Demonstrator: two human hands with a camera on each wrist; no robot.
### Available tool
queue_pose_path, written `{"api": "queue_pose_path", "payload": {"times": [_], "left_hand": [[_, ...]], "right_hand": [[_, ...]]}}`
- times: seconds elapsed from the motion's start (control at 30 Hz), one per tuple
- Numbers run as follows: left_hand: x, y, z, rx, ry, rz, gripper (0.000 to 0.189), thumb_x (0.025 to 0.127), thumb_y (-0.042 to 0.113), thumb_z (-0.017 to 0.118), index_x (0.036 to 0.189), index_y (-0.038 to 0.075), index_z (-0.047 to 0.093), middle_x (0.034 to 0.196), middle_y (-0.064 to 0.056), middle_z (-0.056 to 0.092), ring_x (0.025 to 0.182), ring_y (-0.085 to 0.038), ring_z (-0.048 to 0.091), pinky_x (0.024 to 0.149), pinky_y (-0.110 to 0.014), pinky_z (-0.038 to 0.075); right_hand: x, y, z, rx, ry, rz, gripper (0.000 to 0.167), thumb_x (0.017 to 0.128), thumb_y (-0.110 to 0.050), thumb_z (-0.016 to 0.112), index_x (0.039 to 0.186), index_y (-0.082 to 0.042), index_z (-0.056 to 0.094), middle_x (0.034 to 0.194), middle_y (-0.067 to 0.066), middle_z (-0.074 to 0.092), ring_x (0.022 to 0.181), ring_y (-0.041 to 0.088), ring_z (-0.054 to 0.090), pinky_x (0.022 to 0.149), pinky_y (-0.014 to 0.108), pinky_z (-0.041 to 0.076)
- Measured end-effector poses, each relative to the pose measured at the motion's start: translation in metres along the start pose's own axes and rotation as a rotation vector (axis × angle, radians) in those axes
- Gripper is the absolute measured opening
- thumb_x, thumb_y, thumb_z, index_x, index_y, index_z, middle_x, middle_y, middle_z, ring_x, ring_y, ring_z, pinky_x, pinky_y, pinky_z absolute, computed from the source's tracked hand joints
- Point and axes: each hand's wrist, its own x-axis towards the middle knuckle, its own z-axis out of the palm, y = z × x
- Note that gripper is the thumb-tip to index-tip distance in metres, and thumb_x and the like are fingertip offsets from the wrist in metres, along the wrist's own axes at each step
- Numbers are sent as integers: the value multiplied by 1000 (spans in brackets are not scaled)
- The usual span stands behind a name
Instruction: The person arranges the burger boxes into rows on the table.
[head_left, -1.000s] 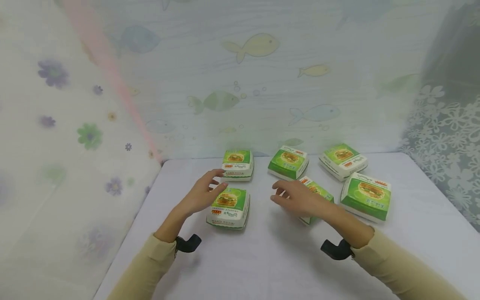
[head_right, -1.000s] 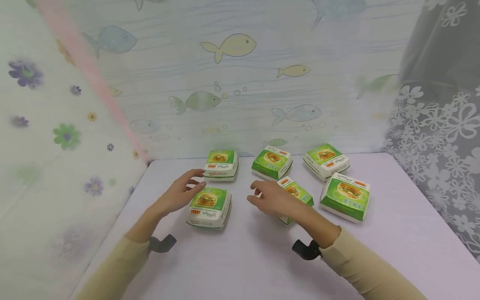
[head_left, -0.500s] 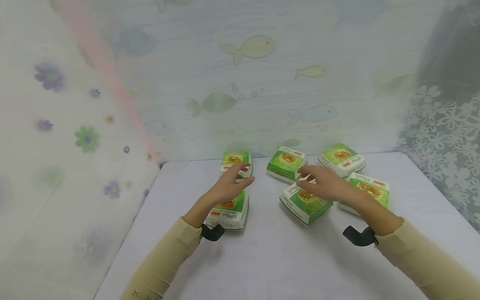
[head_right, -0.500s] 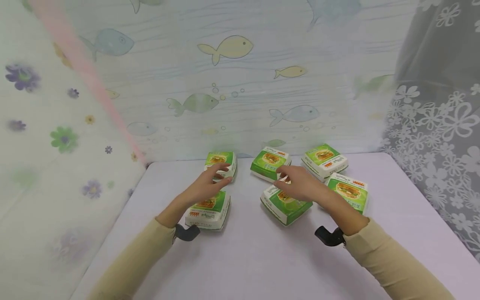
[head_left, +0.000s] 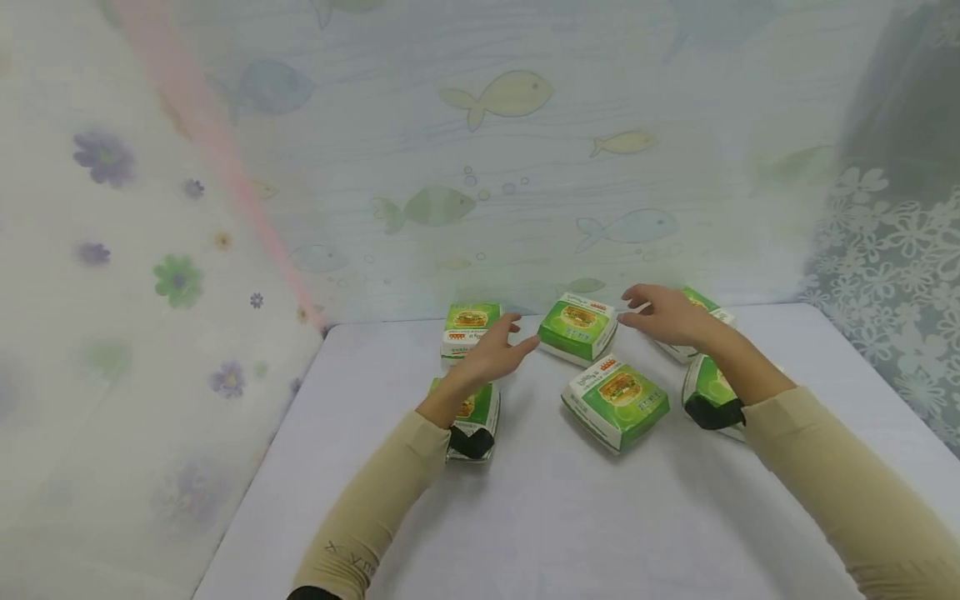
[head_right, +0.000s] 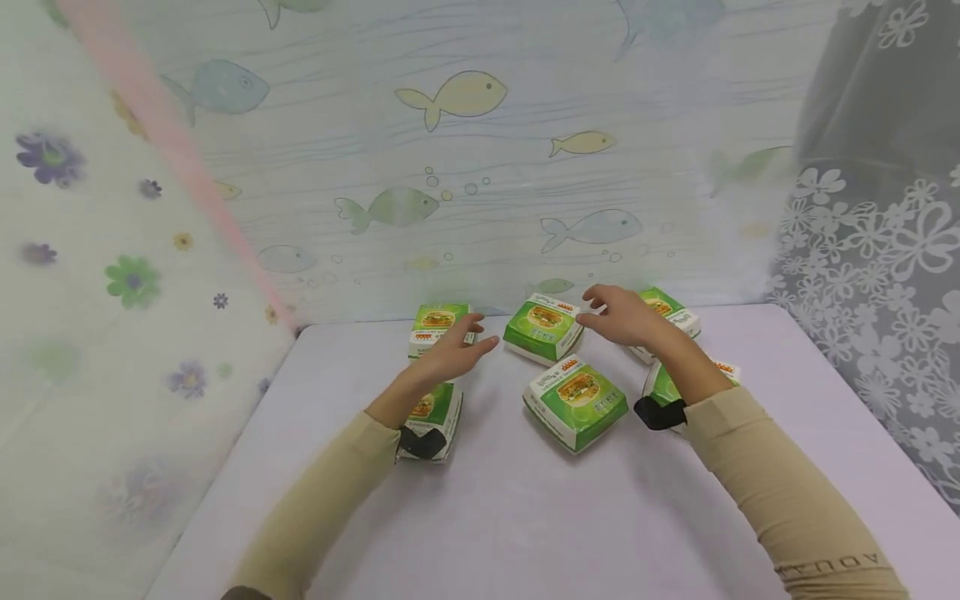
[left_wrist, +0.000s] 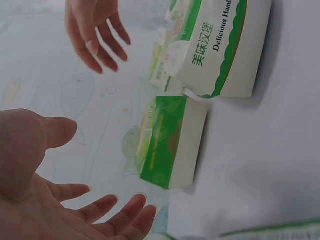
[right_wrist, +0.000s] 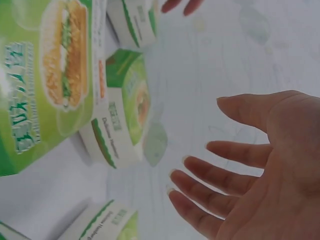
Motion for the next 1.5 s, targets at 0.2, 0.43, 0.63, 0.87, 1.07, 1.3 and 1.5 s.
{"api": "queue_pose_path", "payload": {"times": [0.2,0.43,0.63,0.87,1.07,1.3,1.5], "left_hand": [[27,-6,19,-27,-6,-94,78,105,45,54,163,7,17,164,-19,28,151,-37,28,117,-54,34],[49,-12,35,10,9,-252,86,104,53,50,164,5,12,169,-18,19,154,-33,22,123,-50,26],[62,-11,49,-131,14,-331,79,107,48,47,161,-1,16,161,-25,27,127,-33,55,101,-42,53],[75,-15,56,-226,55,-360,67,109,44,44,156,-2,29,143,-20,49,111,-27,60,91,-39,57],[87,-24,51,-228,98,-383,62,111,39,40,156,-1,31,147,-20,48,114,-27,57,90,-39,56],[88,-26,42,-166,110,-390,70,110,45,36,161,0,20,160,-21,36,121,-30,55,93,-40,53],[80,-15,52,-93,30,-328,70,109,44,39,155,-8,27,143,-25,49,106,-30,60,84,-38,59]], "right_hand": [[27,6,1,125,-38,102,57,108,-29,50,149,8,37,149,35,41,136,52,40,106,63,42],[59,22,20,152,-73,189,63,108,-28,47,153,12,29,153,38,32,138,53,37,109,62,39],[78,35,26,52,-115,189,62,109,-26,42,150,19,28,152,41,30,140,55,34,111,62,38],[80,34,33,35,-169,175,52,110,-23,43,143,18,43,146,39,42,127,49,52,101,56,50],[70,26,41,2,-179,209,48,108,-29,49,118,16,62,121,32,62,106,42,66,89,48,58],[69,21,38,2,-180,200,53,108,-30,48,126,19,57,131,37,57,111,44,65,87,48,59],[71,30,31,54,-202,227,55,110,-28,41,135,20,48,142,39,46,122,48,58,94,52,56]]}}
